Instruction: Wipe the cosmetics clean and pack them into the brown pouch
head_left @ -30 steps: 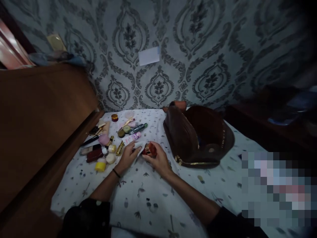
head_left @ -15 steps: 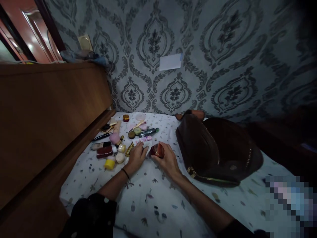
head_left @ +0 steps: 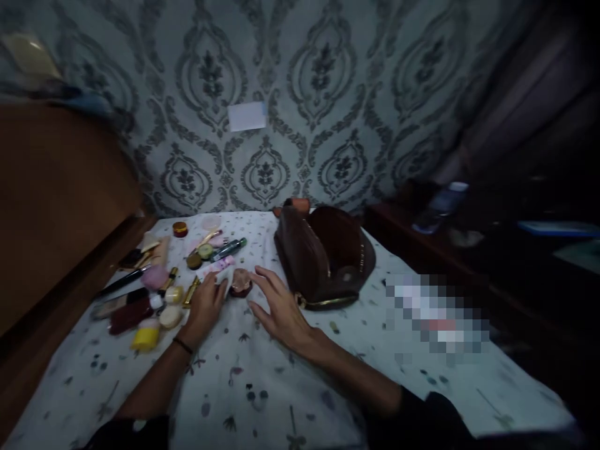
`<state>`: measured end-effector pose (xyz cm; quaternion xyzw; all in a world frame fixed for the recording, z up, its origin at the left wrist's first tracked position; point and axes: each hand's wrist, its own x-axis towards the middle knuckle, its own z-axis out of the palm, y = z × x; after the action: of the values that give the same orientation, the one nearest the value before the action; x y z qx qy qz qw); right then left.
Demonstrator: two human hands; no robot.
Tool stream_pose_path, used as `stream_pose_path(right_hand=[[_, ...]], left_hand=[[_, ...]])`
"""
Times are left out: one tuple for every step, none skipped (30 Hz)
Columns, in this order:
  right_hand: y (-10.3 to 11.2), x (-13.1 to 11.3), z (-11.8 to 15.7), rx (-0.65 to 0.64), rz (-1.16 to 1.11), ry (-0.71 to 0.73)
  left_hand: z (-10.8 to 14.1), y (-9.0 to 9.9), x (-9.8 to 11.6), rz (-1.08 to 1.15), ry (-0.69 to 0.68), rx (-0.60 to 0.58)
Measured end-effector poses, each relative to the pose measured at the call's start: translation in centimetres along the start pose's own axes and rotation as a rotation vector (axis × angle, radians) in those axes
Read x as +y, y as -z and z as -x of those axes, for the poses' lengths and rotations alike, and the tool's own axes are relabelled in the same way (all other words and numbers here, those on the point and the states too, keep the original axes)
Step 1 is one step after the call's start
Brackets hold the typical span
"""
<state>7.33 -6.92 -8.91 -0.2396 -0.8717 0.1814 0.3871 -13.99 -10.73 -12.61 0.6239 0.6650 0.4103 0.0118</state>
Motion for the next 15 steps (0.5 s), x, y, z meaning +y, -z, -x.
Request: stream_pose_path(right_hand=[[2.3,-0.3,0.4,0.082,0.058,0.074],[4.6,-0.4,0.9,0.173,0.133,0.116],[6.9,-0.2,1.3,0.253,0.209,0.128],[9.0,0.2,1.8,0.305,0.284,0.103],[10.8,0.9,2.3,0.314,0.360,0.071],[12.3,1.8,2.9,0.281,0.435,0.036],[13.4,2.7,3.5,0.225,0.497,-0.003],[14.2,3.5,4.1,0.159,0.541,-0.033],[14.7,4.1,4.8,0.093,0.566,-0.053],[15.0,4.6,5.5,0.042,0.570,-0.059],[15.2,4.9,6.2,0.013,0.558,-0.050],[15.2,5.1,6.7,0.005,0.536,-0.025],[15.2,5.2,7.2,0.015,0.511,0.012],[15.1,5.2,7.6,0.034,0.487,0.051],[15.1,5.2,7.8,0.059,0.464,0.088]], left_hand=[[-0.1,0.0,0.0,0.012,0.000,-0.004],[-0.2,0.0,0.0,0.018,0.003,-0.008],[-0.2,0.1,0.1,0.017,0.012,-0.006],[-0.3,0.1,0.3,0.013,0.022,0.000],[-0.3,0.2,0.5,0.005,0.033,0.007],[-0.3,0.3,0.6,-0.005,0.042,0.013],[-0.4,0.3,0.8,-0.014,0.050,0.013],[-0.4,0.4,1.0,-0.023,0.058,0.010],[-0.4,0.4,1.1,-0.033,0.066,0.008],[-0.4,0.4,1.1,-0.044,0.078,0.009],[-0.4,0.4,1.1,-0.055,0.088,0.013],[-0.5,0.4,1.1,-0.064,0.097,0.013],[-0.5,0.4,0.9,-0.071,0.101,0.003],[-0.5,0.4,0.8,-0.074,0.101,-0.012],[-0.6,0.4,0.7,-0.070,0.098,-0.031]])
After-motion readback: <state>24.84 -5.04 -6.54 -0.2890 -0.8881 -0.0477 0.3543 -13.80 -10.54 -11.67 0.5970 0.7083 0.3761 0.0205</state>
